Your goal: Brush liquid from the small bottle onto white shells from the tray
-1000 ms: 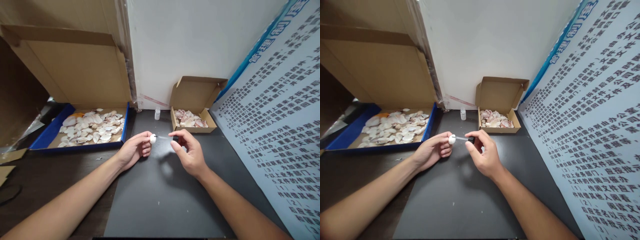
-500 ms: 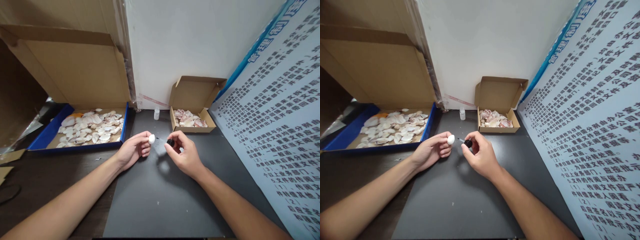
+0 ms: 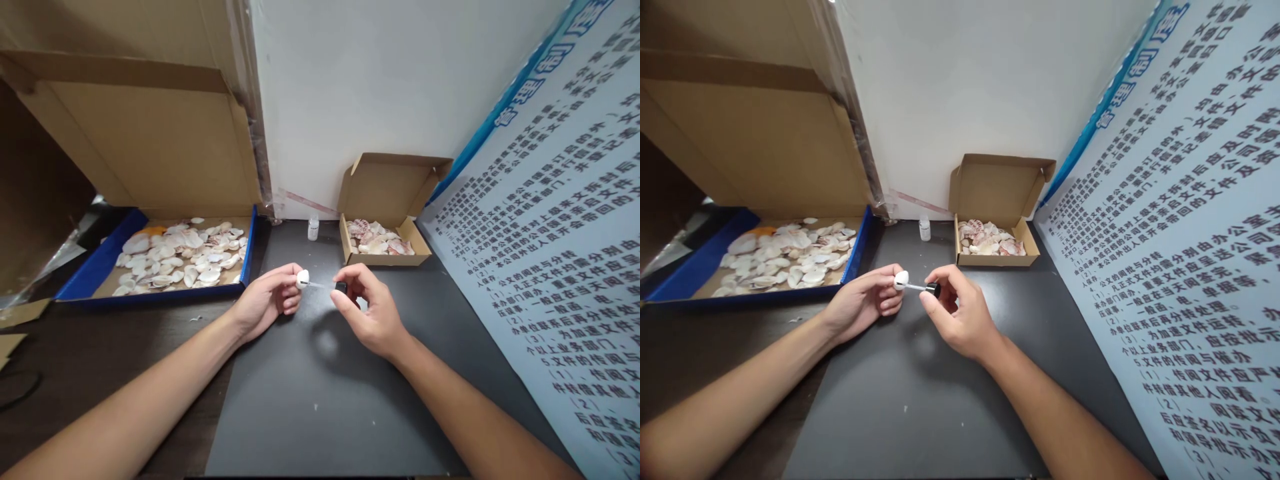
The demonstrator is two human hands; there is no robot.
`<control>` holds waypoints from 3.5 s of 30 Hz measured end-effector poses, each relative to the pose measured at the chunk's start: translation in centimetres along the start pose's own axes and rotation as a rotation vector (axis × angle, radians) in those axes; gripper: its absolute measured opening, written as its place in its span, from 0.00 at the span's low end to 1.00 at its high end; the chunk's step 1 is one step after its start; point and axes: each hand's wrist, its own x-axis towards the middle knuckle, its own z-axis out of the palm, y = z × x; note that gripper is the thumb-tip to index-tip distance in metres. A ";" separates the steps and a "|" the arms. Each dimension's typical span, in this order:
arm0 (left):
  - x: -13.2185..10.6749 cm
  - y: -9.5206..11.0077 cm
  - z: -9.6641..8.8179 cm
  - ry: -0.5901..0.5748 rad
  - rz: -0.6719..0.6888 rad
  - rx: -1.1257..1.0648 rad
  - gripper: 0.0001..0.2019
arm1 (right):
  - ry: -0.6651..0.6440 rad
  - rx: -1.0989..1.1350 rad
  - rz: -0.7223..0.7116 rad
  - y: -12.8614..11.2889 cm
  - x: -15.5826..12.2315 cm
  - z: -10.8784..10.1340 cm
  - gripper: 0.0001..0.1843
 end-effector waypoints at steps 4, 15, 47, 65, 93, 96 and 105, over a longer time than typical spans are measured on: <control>0.1 -0.1 0.0 -0.002 -0.004 0.009 0.05 | 0.042 -0.027 0.016 0.1 0.0 0.0 0.07; -0.1 -0.1 0.2 -0.014 -0.002 0.057 0.05 | 0.052 0.012 0.053 0.2 0.1 -0.1 0.05; -0.2 -0.3 0.5 -0.036 0.025 0.169 0.06 | 0.059 -0.038 0.030 0.1 0.2 -0.2 0.05; 0.0 0.2 0.2 -0.007 -0.014 0.014 0.02 | 0.003 -0.096 -0.033 0.1 0.1 0.0 0.07; -0.1 0.2 0.3 -0.002 -0.014 0.014 0.02 | 0.030 -0.068 0.006 0.2 0.0 0.2 0.05; -0.1 0.1 0.2 -0.008 -0.012 0.018 0.02 | -0.002 -0.016 -0.002 0.2 0.0 0.2 0.06; -0.2 0.2 0.3 -0.007 -0.013 0.026 0.02 | -0.020 -0.023 0.003 0.1 -0.1 0.2 0.05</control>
